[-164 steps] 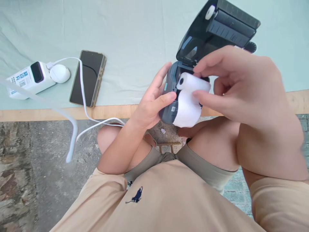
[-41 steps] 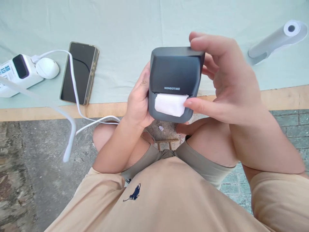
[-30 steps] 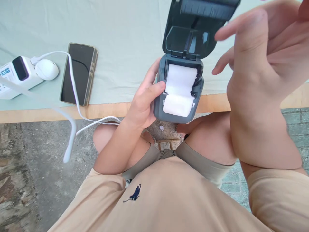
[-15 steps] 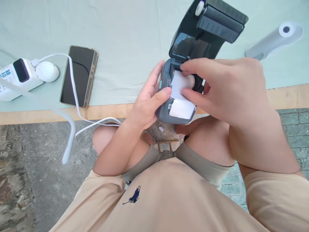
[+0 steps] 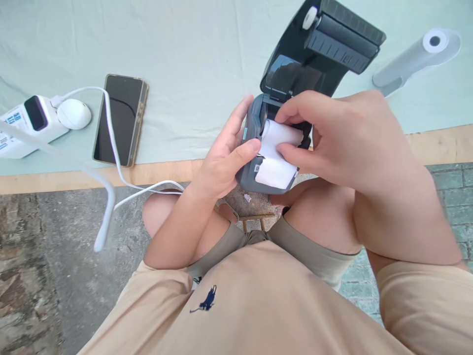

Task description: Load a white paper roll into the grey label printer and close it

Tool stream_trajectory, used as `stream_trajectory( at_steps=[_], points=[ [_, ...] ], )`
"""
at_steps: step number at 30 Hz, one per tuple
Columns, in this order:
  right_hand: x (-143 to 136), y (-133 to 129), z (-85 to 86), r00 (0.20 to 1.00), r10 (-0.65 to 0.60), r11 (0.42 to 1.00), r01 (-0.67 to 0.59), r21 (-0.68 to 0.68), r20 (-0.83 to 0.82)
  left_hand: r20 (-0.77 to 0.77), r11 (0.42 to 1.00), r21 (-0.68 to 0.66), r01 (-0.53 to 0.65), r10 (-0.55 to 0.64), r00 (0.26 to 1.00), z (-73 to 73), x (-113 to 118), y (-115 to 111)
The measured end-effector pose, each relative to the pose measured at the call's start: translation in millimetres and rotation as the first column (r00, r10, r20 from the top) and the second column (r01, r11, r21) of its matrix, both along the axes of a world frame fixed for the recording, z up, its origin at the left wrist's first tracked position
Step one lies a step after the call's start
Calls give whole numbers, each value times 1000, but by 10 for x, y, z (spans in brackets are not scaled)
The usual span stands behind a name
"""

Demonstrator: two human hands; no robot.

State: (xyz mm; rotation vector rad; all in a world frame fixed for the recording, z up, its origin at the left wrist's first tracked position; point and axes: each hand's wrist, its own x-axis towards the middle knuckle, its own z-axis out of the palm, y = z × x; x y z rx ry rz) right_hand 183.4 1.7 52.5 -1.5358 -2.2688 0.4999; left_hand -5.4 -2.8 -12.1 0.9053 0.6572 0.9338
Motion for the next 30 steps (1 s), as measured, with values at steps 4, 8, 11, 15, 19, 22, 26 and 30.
stream_trajectory(
  at_steps=[4, 8, 11, 15, 19, 22, 26, 30],
  points=[
    [202, 28, -7, 861, -14, 984, -79, -162, -508, 28, 1000, -14, -25, 26, 999, -11, -7, 5],
    [471, 196, -143, 493, -206, 974, 22, -225, -845, 38, 999, -24, -48, 49, 998, 7, -13, 27],
    [562, 309, -304, 437, -303, 953, 128, -275, -847, 30, 998, -27, -49, 49, 998, 25, -2, 45],
    [545, 309, -446, 515, -213, 972, 200, -125, -831, 58, 999, -27, -40, 41, 997, 26, 19, 58],
    [529, 256, -431, 824, -159, 965, 245, 90, -543, 74, 998, -43, -54, 57, 996, 22, 28, 50],
    [523, 239, -393, 928, -305, 935, 334, 115, -216, 98, 996, -61, -60, 65, 993, 50, 37, 38],
    [568, 203, -358, 954, -297, 951, 300, 76, -49, 89, 992, -97, -78, 87, 992, 119, 55, 25],
    [821, 233, -370, 892, -176, 858, 347, 379, -417, 100, 993, -96, -61, 71, 992, 138, 52, 24]
  ],
)
